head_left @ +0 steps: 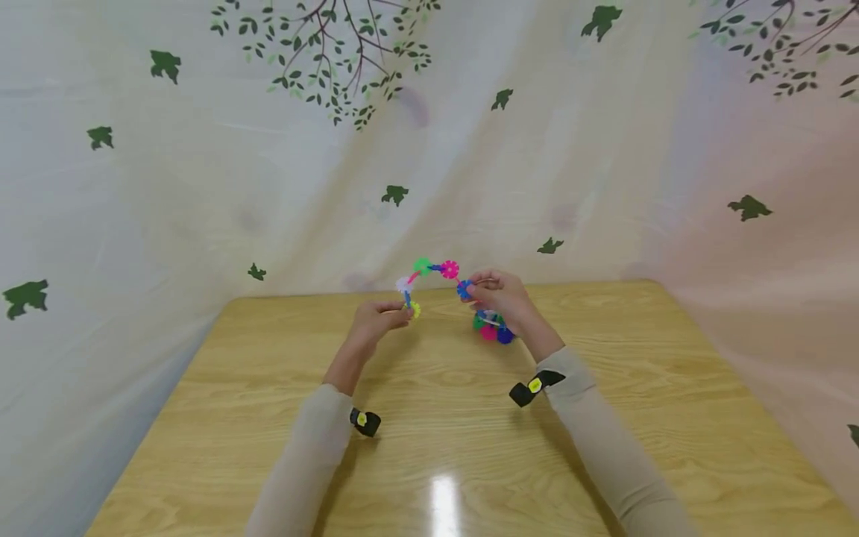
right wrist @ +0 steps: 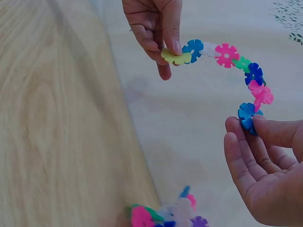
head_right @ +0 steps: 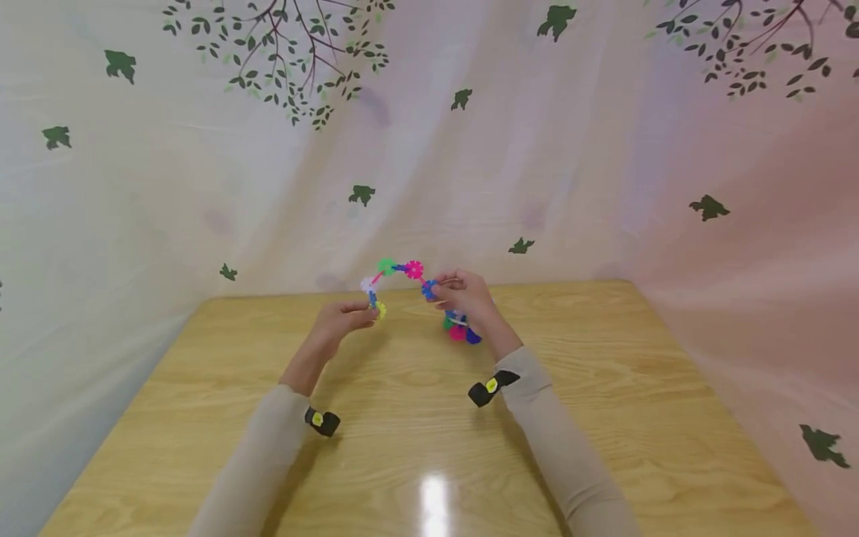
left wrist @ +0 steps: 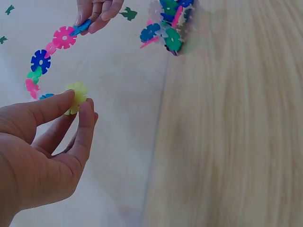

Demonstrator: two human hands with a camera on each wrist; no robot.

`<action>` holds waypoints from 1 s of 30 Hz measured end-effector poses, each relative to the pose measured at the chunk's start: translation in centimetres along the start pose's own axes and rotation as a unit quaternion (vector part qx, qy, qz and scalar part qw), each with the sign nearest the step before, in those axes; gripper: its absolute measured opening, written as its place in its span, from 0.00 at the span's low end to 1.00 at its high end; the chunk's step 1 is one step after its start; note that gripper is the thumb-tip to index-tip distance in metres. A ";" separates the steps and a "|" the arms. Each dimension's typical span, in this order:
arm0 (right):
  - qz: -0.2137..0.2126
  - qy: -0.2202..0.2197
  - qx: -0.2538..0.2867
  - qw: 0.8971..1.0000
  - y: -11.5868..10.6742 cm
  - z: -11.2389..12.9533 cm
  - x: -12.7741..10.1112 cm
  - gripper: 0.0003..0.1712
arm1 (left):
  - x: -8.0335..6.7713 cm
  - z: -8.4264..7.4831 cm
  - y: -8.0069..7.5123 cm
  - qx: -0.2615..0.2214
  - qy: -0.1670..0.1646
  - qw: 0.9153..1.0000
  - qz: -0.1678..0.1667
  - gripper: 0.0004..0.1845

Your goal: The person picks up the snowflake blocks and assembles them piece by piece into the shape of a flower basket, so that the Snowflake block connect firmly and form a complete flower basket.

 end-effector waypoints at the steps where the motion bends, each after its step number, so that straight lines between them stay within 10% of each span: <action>1: 0.000 -0.002 -0.007 1.000 -0.4 0.2 0.1 0.11 | 0.1 -0.3 0.3 -0.007 0.005 1.000 0.003 0.19; 17: -0.007 -0.036 -0.031 0.999 -4.2 3.5 0.3 0.18 | 1.1 -3.6 5.0 -0.166 0.080 0.982 0.027 0.13; 30: -0.025 -0.038 -0.108 0.993 -7.3 3.0 0.2 0.19 | 2.4 -3.1 7.0 -0.096 0.082 0.992 -0.005 0.12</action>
Point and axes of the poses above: each hand's wrist, its own x-axis towards the middle knuckle, its own y-axis out of the palm, z = x × y, the point moved 3 cm from there along x, towards the middle knuckle, and after that the axes turned 13 degrees about -y, right-handed, at the moved point
